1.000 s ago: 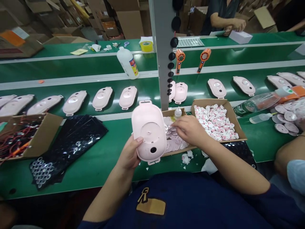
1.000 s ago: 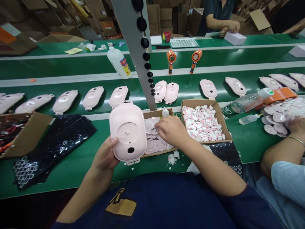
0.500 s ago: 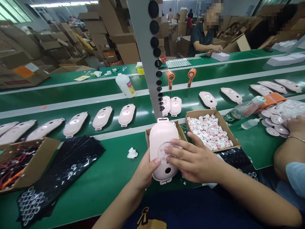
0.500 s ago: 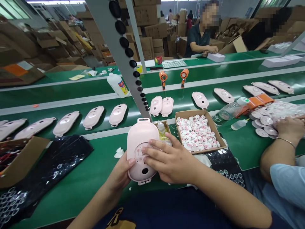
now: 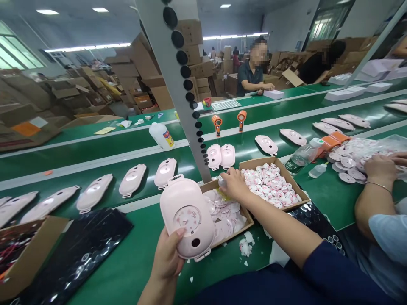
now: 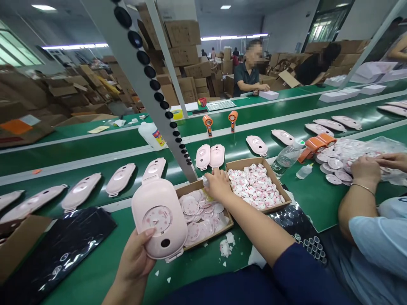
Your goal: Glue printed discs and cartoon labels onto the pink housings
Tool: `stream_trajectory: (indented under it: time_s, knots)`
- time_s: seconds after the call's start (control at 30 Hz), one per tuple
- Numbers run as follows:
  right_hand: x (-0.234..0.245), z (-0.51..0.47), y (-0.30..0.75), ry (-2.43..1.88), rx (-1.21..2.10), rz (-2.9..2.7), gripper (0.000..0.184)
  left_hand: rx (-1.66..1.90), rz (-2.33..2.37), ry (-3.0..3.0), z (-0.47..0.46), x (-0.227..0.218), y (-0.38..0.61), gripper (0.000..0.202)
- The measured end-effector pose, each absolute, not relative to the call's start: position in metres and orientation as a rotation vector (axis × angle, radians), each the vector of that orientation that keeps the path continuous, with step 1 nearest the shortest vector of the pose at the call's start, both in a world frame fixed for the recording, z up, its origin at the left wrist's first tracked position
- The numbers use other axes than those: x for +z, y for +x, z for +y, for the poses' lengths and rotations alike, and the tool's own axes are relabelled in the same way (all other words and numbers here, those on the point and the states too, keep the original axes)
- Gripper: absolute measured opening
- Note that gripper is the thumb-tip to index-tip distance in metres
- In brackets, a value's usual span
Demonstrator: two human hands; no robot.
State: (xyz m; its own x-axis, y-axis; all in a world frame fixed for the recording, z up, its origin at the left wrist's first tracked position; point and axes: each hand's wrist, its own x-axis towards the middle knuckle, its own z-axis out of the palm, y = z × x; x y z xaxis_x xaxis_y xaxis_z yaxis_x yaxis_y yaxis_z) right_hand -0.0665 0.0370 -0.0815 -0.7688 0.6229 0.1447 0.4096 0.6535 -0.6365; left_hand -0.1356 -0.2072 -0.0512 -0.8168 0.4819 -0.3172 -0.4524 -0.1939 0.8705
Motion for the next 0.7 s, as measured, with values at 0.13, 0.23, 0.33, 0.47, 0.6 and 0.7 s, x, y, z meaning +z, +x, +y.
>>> stream_trajectory:
  time_s: [0.13,0.23,0.33,0.47,0.6,0.7]
  knots:
    - [-0.065,0.031,-0.051,-0.623,1.123,-2.430,0.031,2.013,1.494,0.016,-0.216,-0.051,-0.138,0.074]
    - [-0.047,0.023,-0.011,-0.393,1.507,-2.320,0.029,1.949,1.482,0.065,-0.213,-0.054,-0.136,0.068]
    - [-0.032,0.011,0.025,-0.254,2.066,-2.043,0.043,1.874,1.443,0.174,-0.201,-0.059,-0.132,0.061]
    - [-0.028,-0.007,0.049,-0.353,2.461,-1.741,0.053,1.773,1.406,0.332,-0.184,-0.068,-0.126,0.061]
    - [-0.025,-0.013,0.065,-0.436,2.476,-1.891,0.050,1.713,1.427,0.473,-0.178,-0.074,-0.123,0.055]
    - [-0.013,-0.010,0.077,-0.438,2.213,-2.237,0.042,1.687,1.418,0.513,-0.177,-0.071,-0.120,0.055]
